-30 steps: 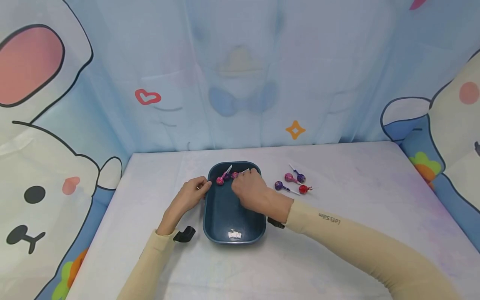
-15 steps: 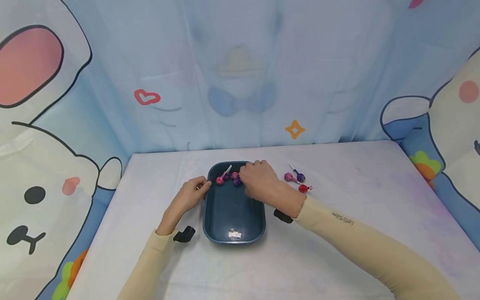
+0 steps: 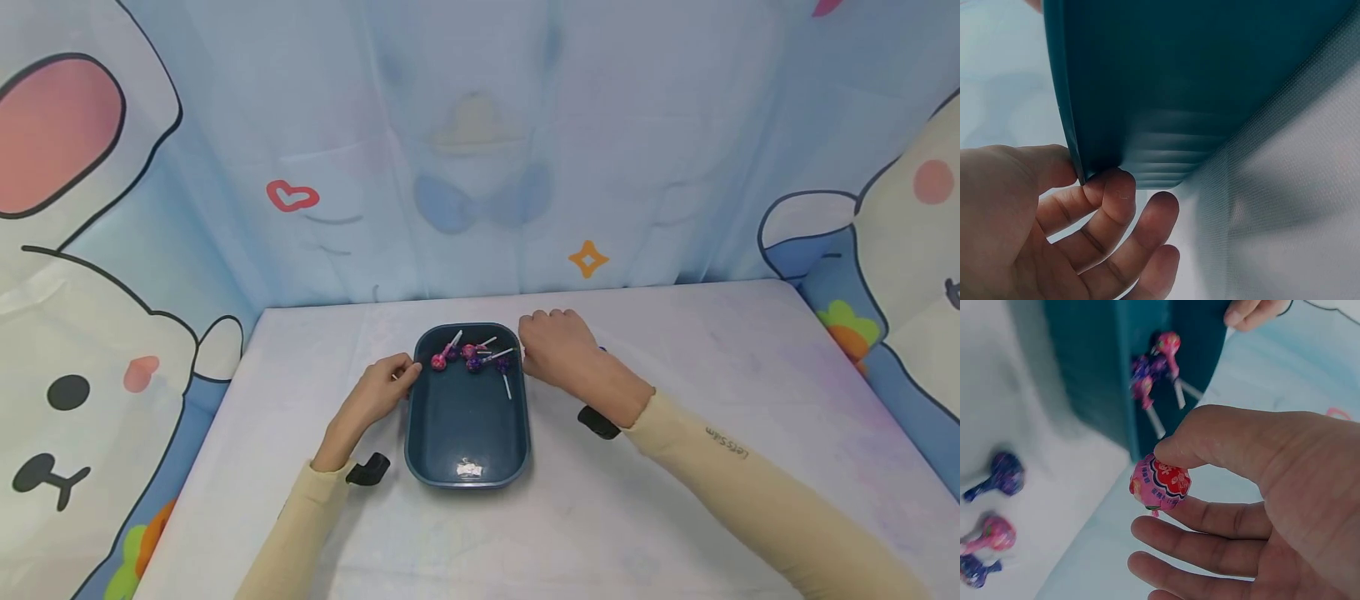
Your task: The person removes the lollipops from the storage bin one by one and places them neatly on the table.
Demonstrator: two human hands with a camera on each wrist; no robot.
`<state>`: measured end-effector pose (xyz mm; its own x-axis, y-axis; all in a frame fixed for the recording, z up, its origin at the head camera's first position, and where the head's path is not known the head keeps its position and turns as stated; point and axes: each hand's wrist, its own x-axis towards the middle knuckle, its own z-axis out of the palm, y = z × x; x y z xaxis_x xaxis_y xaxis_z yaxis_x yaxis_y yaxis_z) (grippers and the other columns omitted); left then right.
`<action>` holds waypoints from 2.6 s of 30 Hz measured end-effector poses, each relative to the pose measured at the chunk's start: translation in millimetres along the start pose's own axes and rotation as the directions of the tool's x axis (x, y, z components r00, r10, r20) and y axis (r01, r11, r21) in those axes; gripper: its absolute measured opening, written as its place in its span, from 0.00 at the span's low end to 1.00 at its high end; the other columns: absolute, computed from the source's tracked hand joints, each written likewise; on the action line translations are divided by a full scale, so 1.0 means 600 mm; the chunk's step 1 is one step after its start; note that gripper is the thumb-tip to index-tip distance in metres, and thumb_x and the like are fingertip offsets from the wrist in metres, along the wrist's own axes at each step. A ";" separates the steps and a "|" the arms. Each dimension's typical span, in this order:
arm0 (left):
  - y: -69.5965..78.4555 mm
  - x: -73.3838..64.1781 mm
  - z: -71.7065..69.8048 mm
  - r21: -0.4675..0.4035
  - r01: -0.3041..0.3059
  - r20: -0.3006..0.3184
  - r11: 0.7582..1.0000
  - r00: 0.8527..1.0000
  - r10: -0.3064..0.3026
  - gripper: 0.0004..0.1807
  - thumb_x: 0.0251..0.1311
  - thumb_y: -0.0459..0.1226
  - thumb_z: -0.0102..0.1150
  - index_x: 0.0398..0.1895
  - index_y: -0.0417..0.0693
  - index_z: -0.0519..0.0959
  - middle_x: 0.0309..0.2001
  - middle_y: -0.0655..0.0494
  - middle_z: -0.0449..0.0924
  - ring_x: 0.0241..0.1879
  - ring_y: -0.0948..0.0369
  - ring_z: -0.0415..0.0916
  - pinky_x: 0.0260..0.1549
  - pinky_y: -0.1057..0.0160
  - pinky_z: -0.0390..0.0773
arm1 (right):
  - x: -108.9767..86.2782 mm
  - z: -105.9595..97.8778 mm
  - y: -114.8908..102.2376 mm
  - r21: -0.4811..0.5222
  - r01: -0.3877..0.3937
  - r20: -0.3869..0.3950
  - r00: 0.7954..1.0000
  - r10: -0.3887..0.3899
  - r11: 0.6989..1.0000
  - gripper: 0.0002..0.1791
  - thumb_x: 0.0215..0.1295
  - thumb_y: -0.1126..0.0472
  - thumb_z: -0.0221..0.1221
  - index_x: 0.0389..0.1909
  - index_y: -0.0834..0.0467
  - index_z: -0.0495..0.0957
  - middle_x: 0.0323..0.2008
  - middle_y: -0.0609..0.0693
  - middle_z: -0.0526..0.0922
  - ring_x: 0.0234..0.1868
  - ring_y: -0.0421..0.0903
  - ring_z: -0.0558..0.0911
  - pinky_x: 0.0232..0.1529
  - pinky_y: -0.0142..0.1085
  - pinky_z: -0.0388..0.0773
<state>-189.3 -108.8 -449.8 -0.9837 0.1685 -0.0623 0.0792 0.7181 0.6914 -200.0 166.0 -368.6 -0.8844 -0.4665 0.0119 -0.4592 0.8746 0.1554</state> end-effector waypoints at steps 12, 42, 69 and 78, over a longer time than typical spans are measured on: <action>0.001 0.001 0.000 0.001 -0.002 0.003 1.000 1.000 0.002 0.14 0.65 0.49 0.46 0.26 0.53 0.72 0.23 0.57 0.73 0.23 0.61 0.70 0.21 0.64 0.67 | -0.016 0.029 0.099 0.167 -0.188 0.179 0.971 0.158 0.968 0.19 0.51 0.50 0.64 0.32 0.62 0.72 0.23 0.50 0.73 0.23 0.45 0.70 0.23 0.36 0.67; -0.004 -0.001 0.001 0.009 0.019 0.013 1.000 1.000 -0.019 0.15 0.65 0.51 0.45 0.28 0.54 0.72 0.24 0.57 0.74 0.25 0.61 0.71 0.22 0.64 0.68 | -0.042 0.124 0.203 0.231 -0.420 0.435 0.851 0.293 0.878 0.18 0.54 0.56 0.60 0.37 0.67 0.74 0.25 0.54 0.77 0.26 0.48 0.71 0.24 0.36 0.67; -0.003 0.000 0.000 -0.004 0.006 0.008 1.000 1.000 -0.006 0.14 0.65 0.50 0.46 0.27 0.54 0.72 0.23 0.57 0.74 0.24 0.61 0.71 0.22 0.64 0.68 | -0.029 0.079 0.172 0.213 -0.368 0.305 0.905 0.296 0.905 0.32 0.55 0.47 0.62 0.52 0.66 0.69 0.45 0.63 0.77 0.37 0.53 0.75 0.39 0.51 0.74; -0.002 0.001 0.001 -0.003 0.000 0.006 1.000 1.000 0.000 0.14 0.65 0.50 0.46 0.27 0.54 0.71 0.23 0.57 0.73 0.23 0.62 0.71 0.21 0.65 0.67 | -0.009 0.029 0.120 0.200 -0.280 0.231 0.945 0.233 0.939 0.32 0.54 0.47 0.62 0.53 0.65 0.69 0.49 0.64 0.76 0.42 0.53 0.76 0.43 0.51 0.75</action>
<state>-189.7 -109.4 -450.8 -0.9827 0.1724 -0.0671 0.0783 0.7164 0.6933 -229.6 234.0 -374.6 -0.9615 -0.2068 -0.1808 -0.2001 0.9782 -0.0546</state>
